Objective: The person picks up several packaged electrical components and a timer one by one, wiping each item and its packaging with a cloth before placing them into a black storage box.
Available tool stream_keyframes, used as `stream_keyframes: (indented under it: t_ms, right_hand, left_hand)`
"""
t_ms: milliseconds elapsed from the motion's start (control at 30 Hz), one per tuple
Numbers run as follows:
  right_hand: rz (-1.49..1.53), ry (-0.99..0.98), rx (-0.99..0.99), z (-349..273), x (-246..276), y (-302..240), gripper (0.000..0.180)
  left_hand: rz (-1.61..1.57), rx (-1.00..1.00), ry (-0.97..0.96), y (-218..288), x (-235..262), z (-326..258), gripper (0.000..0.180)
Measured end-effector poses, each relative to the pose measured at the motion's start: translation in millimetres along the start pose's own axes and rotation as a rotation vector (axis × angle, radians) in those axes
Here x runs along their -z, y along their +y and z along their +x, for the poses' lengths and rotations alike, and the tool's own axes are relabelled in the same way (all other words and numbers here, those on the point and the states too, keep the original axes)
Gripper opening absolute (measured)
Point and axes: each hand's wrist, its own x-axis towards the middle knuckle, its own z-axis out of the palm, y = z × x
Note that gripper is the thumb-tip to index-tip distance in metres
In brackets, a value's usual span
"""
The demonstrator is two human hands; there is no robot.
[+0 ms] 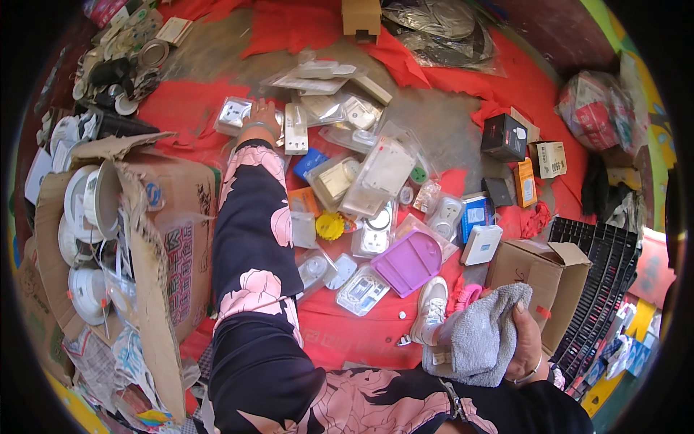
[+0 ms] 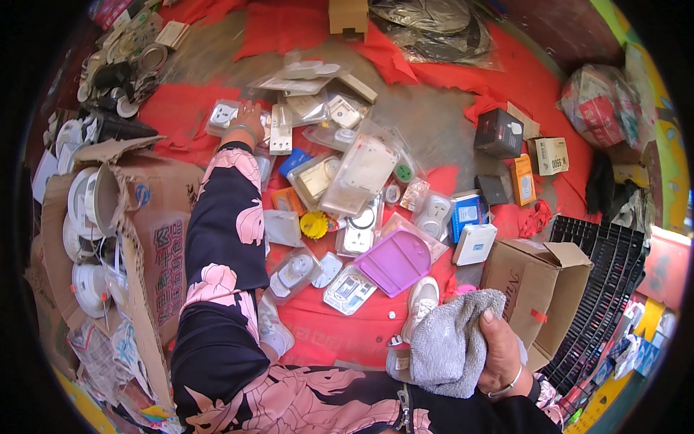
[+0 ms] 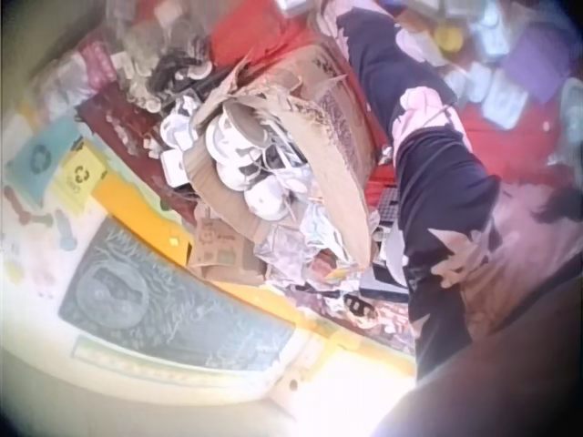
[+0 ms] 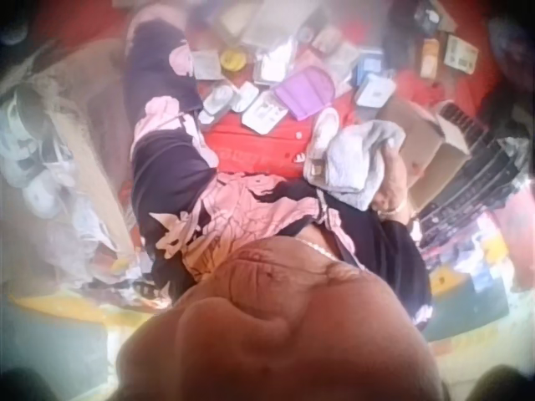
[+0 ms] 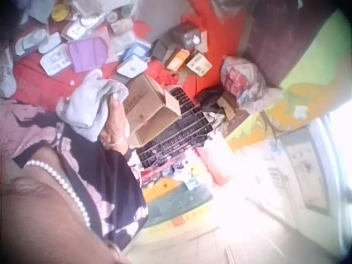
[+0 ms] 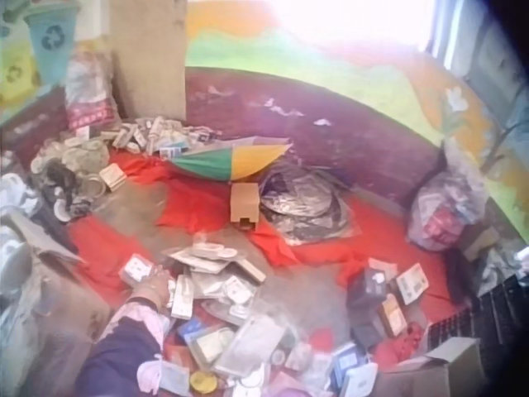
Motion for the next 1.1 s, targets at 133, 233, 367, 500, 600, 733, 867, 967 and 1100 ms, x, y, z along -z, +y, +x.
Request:
stream_keyframes:
  t_ms: [133,233,367,500,600,733,867,967,1100]
  right_hand:
    - [0.012,0.066,0.029,5,-4,-3,0.05]
    - [-0.013,0.027,0.024,4,-7,-4,0.05]
    - [-0.061,0.094,0.063,1,-6,-1,0.05]
    - [-0.056,0.082,0.08,-8,3,6,0.05]
    - [-0.082,0.036,0.057,-20,6,7,0.05]
    - [-0.062,-0.028,0.059,-30,14,14,0.05]
    - [-0.032,-0.045,0.003,-42,10,11,0.05]
    - [-0.011,-0.058,0.002,-43,8,9,0.051]
    - [-0.016,-0.09,0.018,-33,3,6,0.054]
  left_hand:
    - [0.019,-0.003,0.019,-4,-4,19,0.065]
    - [0.262,0.001,-0.101,-4,8,26,0.065]
    - [0.319,0.042,-0.124,-13,-15,12,0.065]
    - [0.047,0.014,-0.18,-13,-15,-24,0.053]
    - [0.098,-0.048,-0.255,-17,-25,-46,0.054]
    - [-0.057,-0.112,-0.415,-23,-30,-88,0.053]
    - [0.016,-0.589,-0.723,-27,-58,-126,0.043]
    - [-0.003,-0.505,-0.473,2,-52,-114,0.038]
    - [-0.227,-0.406,0.376,57,2,-82,0.039]
